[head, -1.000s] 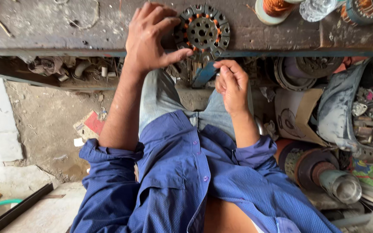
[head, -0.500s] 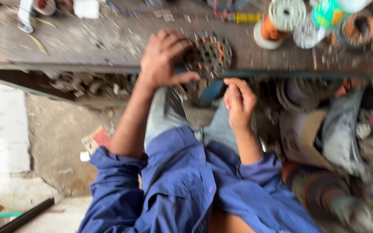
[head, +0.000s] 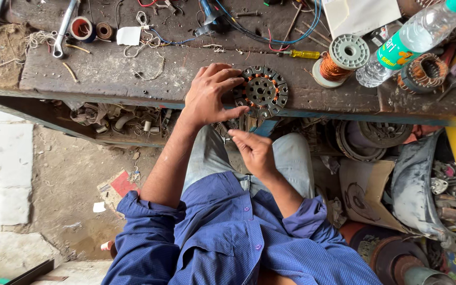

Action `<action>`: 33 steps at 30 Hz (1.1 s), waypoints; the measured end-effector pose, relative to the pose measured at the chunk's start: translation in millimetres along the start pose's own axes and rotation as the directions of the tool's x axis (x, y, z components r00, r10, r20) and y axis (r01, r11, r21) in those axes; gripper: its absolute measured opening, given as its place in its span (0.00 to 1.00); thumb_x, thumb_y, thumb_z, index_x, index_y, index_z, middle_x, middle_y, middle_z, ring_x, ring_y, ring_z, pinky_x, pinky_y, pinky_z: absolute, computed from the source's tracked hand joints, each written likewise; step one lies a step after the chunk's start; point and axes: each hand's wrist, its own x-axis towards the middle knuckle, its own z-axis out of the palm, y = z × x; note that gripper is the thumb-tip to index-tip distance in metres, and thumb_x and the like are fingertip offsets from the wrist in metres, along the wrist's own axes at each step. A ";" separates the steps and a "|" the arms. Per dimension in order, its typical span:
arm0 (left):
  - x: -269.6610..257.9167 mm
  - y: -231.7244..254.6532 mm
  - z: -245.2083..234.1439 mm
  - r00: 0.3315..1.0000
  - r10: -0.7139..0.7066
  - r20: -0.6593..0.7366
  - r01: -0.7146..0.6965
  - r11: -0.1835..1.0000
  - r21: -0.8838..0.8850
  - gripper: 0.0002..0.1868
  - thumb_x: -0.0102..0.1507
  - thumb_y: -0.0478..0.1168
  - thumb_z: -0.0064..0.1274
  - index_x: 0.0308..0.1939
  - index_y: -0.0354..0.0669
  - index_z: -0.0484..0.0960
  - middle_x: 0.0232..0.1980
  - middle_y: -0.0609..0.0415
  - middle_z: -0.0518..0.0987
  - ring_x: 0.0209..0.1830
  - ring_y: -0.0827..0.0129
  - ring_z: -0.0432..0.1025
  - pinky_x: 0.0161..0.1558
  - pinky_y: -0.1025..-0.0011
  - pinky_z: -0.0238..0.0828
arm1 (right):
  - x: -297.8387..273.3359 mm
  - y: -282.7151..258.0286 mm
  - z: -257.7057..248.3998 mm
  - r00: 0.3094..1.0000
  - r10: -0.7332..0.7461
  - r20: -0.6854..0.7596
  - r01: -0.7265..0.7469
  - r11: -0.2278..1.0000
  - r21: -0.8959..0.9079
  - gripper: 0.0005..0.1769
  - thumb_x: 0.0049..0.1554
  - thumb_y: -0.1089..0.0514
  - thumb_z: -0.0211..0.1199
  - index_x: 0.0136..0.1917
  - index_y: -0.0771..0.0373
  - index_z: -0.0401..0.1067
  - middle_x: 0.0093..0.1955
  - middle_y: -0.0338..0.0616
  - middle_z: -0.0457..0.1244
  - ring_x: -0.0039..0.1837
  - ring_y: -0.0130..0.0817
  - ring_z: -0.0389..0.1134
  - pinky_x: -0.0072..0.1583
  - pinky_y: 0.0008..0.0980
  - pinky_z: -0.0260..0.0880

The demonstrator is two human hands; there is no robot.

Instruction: The person sits on the floor and winds copper wire by hand into the slots of a circular motor stator. They repeatedly pull wire from a nearby spool, thread it through the slots, and tuck it in to build up the coil.

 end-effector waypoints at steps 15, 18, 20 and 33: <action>0.8 -3.0 1.0 1.000 0.012 -0.017 -0.012 1.000 0.012 0.33 0.56 0.66 0.66 0.53 0.46 0.88 0.63 0.54 0.80 0.66 0.57 0.69 0.62 0.58 0.63 | -4.2 39.1 -29.3 0.887 0.328 0.325 -0.460 0.693 0.556 0.27 0.63 0.55 0.63 0.71 0.68 0.65 0.55 0.44 0.68 0.58 0.29 0.69 0.62 0.30 0.68; 0.4 -2.5 0.8 1.000 0.010 -0.023 -0.010 1.000 0.008 0.34 0.55 0.67 0.66 0.53 0.47 0.88 0.62 0.54 0.80 0.65 0.58 0.69 0.62 0.58 0.63 | 6.8 21.3 -19.8 0.842 0.410 0.350 -0.537 0.582 0.610 0.21 0.65 0.55 0.59 0.67 0.69 0.69 0.50 0.44 0.69 0.53 0.29 0.69 0.57 0.30 0.69; 0.5 -1.1 1.7 1.000 0.010 -0.024 -0.010 1.000 0.001 0.35 0.53 0.68 0.67 0.53 0.47 0.88 0.62 0.54 0.80 0.65 0.57 0.69 0.61 0.58 0.63 | 9.0 13.8 -15.4 0.829 0.442 0.341 -0.547 0.518 0.658 0.17 0.67 0.55 0.57 0.64 0.69 0.71 0.45 0.42 0.67 0.49 0.28 0.67 0.54 0.30 0.68; -1.3 -3.2 0.4 0.999 0.032 0.004 -0.032 0.999 0.035 0.42 0.49 0.72 0.69 0.55 0.47 0.86 0.63 0.54 0.79 0.66 0.57 0.68 0.62 0.57 0.63 | 5.9 0.2 -23.7 0.923 0.373 0.097 -0.331 0.639 0.695 0.16 0.74 0.51 0.52 0.55 0.66 0.73 0.37 0.34 0.57 0.40 0.24 0.55 0.44 0.26 0.56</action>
